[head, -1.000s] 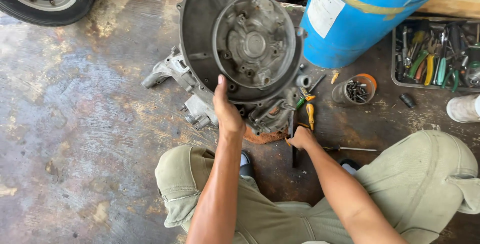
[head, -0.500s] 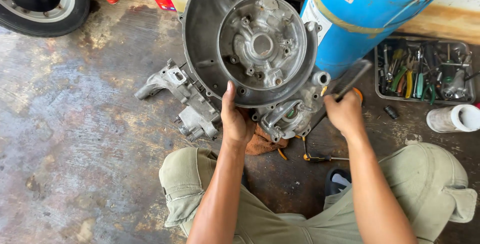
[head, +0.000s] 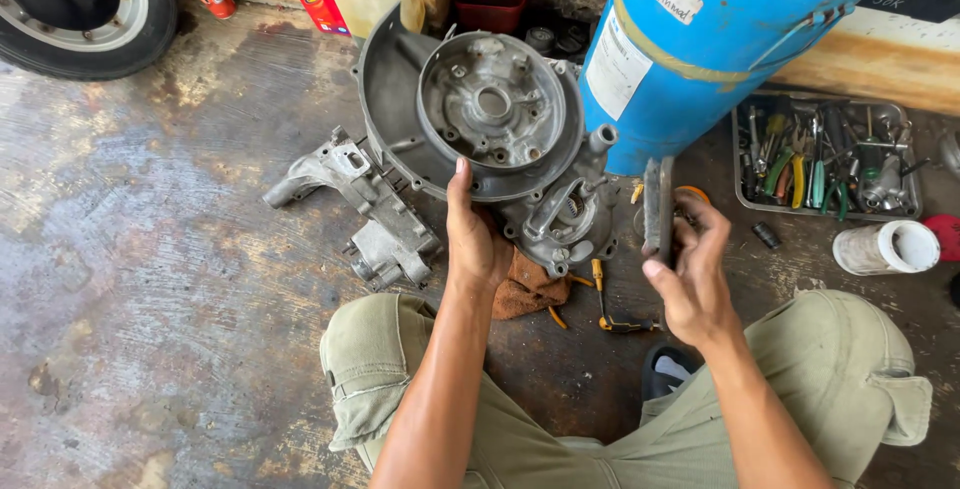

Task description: Cleaning a motorcycle engine casing using a screwdriver and a brush

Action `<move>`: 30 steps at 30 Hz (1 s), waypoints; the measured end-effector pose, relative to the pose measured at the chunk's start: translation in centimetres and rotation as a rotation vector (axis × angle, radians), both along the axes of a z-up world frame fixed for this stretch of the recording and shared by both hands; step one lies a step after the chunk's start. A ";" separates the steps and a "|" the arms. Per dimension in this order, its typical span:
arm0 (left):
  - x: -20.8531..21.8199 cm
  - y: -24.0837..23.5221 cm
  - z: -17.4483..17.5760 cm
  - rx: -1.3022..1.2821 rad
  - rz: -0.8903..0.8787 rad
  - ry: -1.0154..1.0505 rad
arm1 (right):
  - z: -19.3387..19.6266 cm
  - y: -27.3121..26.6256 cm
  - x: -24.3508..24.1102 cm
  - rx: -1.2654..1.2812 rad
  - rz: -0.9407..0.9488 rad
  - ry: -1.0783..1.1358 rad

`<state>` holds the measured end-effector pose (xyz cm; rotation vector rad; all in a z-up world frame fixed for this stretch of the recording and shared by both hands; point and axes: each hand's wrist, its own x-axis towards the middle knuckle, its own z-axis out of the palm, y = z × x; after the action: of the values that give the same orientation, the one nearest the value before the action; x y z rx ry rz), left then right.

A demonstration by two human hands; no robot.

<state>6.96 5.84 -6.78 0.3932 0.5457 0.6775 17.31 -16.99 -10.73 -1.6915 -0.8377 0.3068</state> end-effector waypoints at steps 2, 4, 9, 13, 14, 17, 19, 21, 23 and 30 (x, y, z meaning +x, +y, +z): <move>0.5 0.2 -2.3 -0.012 0.005 -0.001 | -1.1 -0.9 0.2 -0.012 -0.028 -0.055; 1.1 0.2 -4.4 -0.025 0.011 0.000 | -1.5 -1.1 -0.1 -0.025 -0.054 -0.109; 1.9 -0.2 -4.0 -0.164 0.163 0.117 | -2.6 -1.0 -0.9 -0.090 -0.084 -0.604; 1.5 -0.7 -1.7 -0.200 0.238 0.143 | -1.6 0.3 -2.5 -0.043 -0.049 -0.660; 1.4 -0.7 -1.1 -0.213 0.253 0.148 | -1.3 0.7 -2.7 -0.034 -0.103 -0.674; 1.2 -0.9 0.0 -0.231 0.267 0.160 | -3.1 2.3 -2.0 0.020 -0.174 -0.750; 1.1 -1.4 0.7 -0.238 0.254 0.176 | -5.2 3.0 -2.5 0.055 -0.203 -0.806; 0.9 -1.5 1.8 -0.247 0.277 0.170 | -7.0 4.3 -4.1 0.039 -0.233 -0.743; 0.4 -1.4 -0.8 -0.120 0.145 0.097 | -4.4 2.7 -6.8 -0.065 -0.172 -0.689; 2.0 -1.6 -1.0 -0.157 0.335 0.127 | -6.4 3.0 -5.9 0.046 -0.356 -0.761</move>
<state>8.97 4.20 -7.77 0.1989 0.7908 0.9279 11.41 -13.95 -17.16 -1.8862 -1.0412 -0.6352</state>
